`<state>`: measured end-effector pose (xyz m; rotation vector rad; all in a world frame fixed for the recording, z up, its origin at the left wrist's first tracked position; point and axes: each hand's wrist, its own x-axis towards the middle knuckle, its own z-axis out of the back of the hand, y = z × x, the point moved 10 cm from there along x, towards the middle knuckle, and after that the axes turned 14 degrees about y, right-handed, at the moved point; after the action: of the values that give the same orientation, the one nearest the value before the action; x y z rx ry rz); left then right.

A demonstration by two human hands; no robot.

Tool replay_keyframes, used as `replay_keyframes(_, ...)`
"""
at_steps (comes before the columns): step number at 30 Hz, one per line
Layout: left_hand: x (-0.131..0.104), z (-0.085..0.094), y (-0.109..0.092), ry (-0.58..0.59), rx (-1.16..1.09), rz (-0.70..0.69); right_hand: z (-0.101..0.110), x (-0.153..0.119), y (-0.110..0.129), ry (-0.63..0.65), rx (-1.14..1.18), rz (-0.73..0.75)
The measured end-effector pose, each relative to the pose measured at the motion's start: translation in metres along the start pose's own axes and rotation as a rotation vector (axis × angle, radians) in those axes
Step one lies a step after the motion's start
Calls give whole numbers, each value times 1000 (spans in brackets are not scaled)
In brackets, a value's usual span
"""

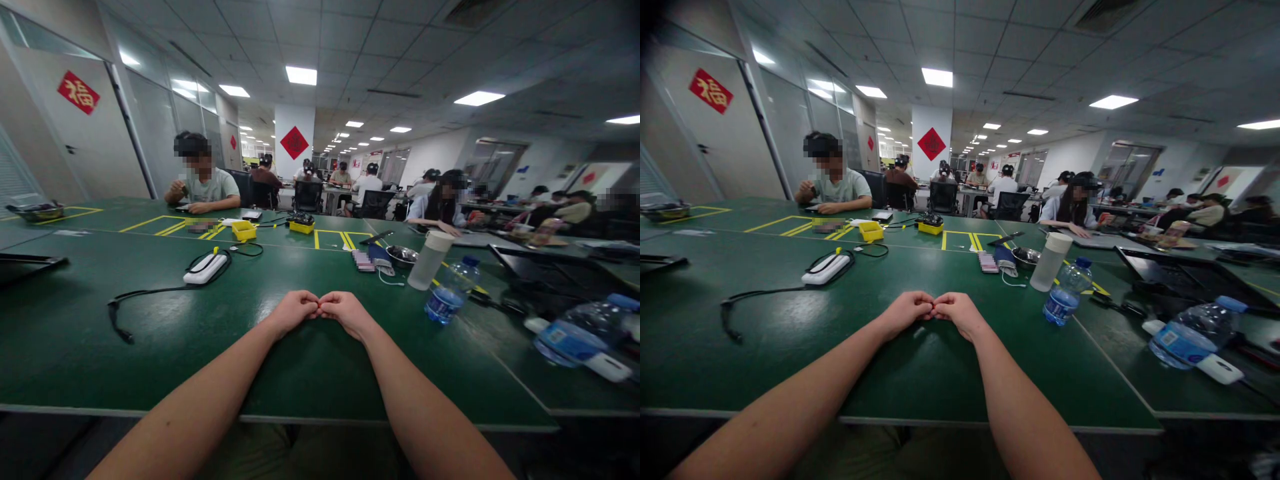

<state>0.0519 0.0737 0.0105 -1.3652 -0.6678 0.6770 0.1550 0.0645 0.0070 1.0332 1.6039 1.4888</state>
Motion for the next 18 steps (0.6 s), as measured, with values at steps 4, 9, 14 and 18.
replay_keyframes(4,0,2,1,-20,-35,2,5,1,-3,-25,24,4)
replay_keyframes(9,0,7,1,-63,-53,-6,10,3,-5,-26,9,21)
replay_keyframes(14,0,7,2,-49,-46,-25,9,3,-4,-22,15,22)
replay_keyframes(18,0,12,1,-86,19,-43,9,2,-1,-37,23,20)
